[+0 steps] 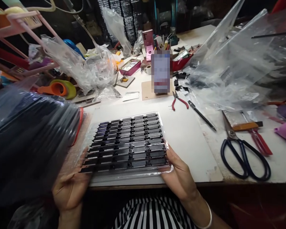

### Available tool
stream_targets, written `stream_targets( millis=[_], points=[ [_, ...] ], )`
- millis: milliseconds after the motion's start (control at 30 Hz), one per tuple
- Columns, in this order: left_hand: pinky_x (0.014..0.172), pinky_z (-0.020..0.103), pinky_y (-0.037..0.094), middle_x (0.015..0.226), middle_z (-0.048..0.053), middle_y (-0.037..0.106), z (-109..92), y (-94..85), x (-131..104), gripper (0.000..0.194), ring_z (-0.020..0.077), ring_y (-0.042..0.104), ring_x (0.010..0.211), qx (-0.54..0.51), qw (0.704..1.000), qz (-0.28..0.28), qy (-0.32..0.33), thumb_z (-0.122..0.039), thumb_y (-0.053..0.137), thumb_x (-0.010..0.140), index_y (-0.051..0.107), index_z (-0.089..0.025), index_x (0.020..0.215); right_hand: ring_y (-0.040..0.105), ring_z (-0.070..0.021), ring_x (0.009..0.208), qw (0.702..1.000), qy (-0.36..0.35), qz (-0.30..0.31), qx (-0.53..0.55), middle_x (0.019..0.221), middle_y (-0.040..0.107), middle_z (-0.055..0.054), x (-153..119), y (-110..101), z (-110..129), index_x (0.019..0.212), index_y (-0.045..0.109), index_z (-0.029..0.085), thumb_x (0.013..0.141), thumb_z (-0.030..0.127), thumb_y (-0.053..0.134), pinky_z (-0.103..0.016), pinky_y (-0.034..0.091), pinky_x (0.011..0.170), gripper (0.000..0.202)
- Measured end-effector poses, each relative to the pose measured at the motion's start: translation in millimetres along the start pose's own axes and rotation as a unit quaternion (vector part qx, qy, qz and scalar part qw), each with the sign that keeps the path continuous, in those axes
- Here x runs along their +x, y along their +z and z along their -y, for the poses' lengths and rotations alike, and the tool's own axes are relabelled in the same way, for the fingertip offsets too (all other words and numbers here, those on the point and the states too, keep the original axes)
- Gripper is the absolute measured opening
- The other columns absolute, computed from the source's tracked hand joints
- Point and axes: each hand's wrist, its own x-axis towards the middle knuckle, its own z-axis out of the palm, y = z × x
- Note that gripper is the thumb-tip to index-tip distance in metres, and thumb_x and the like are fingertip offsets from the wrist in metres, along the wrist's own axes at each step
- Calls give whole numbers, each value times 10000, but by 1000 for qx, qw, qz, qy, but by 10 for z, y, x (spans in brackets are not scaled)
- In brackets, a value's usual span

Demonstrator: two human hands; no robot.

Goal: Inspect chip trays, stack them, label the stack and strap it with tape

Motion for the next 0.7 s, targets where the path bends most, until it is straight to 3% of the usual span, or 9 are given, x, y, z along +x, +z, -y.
stream_targets(
  millis=[233,500,700],
  points=[
    [1002,346,413,1319,118,521,66,60,10,673,199,503,1195,-37,997,-60,33,-195,383,849,108,-184,1463,470,-169,1209,1000,7,3,-15,1316,530,0,29,30,-14,1323,455,294,917,205,432,-388,356,1063,417],
    [972,329,440,1274,129,557,30,-5,5,831,171,541,1152,10,999,-40,28,5,372,698,98,-170,1463,468,-192,1215,999,9,-24,-22,1354,493,-7,15,17,-25,1333,442,307,902,207,443,-405,382,1048,442],
    [976,300,430,1332,99,511,53,34,-4,799,155,536,1155,-1,998,-53,28,-15,359,719,133,-206,1461,482,-205,1205,996,7,-65,-57,1367,479,-7,14,1,-44,1317,462,316,880,238,484,-411,402,1034,444]
  ],
)
